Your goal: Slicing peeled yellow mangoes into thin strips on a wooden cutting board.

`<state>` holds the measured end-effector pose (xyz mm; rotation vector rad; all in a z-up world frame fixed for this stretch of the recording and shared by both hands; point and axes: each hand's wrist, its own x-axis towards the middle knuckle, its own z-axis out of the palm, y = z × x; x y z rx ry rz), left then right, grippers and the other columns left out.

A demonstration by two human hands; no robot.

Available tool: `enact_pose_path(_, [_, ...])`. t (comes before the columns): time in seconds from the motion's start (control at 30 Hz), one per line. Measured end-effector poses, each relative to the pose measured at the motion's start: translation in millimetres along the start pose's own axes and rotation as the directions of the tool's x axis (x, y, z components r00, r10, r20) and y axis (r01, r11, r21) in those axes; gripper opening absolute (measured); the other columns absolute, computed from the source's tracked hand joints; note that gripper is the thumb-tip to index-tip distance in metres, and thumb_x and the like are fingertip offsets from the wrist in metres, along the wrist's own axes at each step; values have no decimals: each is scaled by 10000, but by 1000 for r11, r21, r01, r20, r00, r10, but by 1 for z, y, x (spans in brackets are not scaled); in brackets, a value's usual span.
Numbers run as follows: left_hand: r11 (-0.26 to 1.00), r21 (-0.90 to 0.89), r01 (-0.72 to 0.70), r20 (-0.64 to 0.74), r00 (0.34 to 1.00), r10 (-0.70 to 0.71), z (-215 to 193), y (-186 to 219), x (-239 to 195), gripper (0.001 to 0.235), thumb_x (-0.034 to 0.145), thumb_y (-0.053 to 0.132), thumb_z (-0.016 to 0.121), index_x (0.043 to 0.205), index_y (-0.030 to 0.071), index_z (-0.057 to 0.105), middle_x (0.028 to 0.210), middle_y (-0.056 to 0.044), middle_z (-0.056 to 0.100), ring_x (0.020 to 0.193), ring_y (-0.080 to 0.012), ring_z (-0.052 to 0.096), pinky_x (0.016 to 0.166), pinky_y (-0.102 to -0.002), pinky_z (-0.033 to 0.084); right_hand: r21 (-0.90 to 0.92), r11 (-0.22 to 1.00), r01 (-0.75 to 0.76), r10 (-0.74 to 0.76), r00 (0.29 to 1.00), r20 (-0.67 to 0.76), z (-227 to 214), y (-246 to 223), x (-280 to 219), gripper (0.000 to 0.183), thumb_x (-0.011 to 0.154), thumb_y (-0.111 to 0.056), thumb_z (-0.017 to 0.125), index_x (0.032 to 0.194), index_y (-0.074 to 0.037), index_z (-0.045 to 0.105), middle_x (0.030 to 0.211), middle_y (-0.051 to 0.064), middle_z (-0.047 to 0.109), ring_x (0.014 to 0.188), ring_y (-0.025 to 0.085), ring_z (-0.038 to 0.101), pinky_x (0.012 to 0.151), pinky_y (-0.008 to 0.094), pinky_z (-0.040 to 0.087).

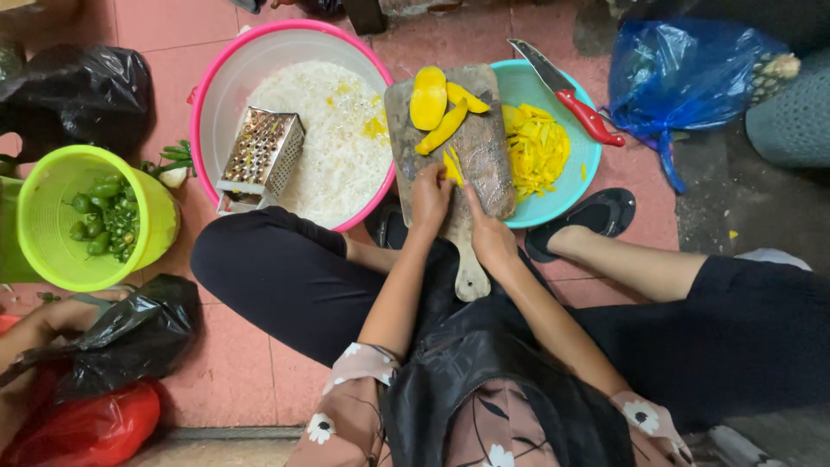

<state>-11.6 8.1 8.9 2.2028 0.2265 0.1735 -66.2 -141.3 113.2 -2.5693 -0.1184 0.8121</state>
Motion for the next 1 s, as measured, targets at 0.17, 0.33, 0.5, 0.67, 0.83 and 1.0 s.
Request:
enact_pose_path(0.17, [995,57,-80,65,995,76,-6,-10,1,335,815,149,822,1119,122,684,956,-95,693,957,-321,721,845,-432,583,22,1000,15,-15,1000,12,-12,0,-5,789,1003,-60,335,1618,-374,-47,1055,371,664,1014,570,658,866,603,530])
enact_pose_path(0.33, [980,120,-157,84,986,147,-12,-10,-2,329,855,209,797,1148,163,653,1001,-75,685,998,-301,716,840,-449,595,32,999,-2,-1,997,77,-8,7,-6,794,1003,-53,331,1618,-352,-72,1090,395,643,1056,573,640,887,598,530])
enact_pose_path(0.5, [978,125,-165,46,986,160,-5,-12,-5,311,866,193,798,1134,146,648,987,-48,673,978,-270,722,817,-393,604,-36,997,-65,70,986,154,5,46,-27,801,988,-156,417,1603,-453,-1,1094,351,670,1072,545,648,926,569,538])
enact_pose_path(0.67, [977,100,-189,101,979,179,-15,-2,-3,256,860,163,795,1072,132,654,924,-74,668,941,-309,722,831,-417,587,-29,996,-85,89,980,176,-32,26,-72,738,991,-175,391,1602,-427,64,1154,381,639,1087,557,639,938,591,525])
enact_pose_path(0.83, [976,125,-177,155,975,157,-17,-1,-9,218,863,205,782,1020,124,654,877,-97,671,912,-354,713,820,-477,576,33,989,-141,135,980,144,-46,0,-69,695,1009,-163,321,1614,-383,62,1128,395,641,1093,539,648,958,567,531])
enact_pose_path(1.0, [991,59,-119,110,988,112,-16,2,-6,243,880,222,777,1063,116,658,911,-107,670,931,-349,708,817,-450,576,-9,994,-108,108,988,111,-38,-7,-50,686,1016,-139,265,1607,-394,28,1141,373,640,1093,567,632,946,604,514])
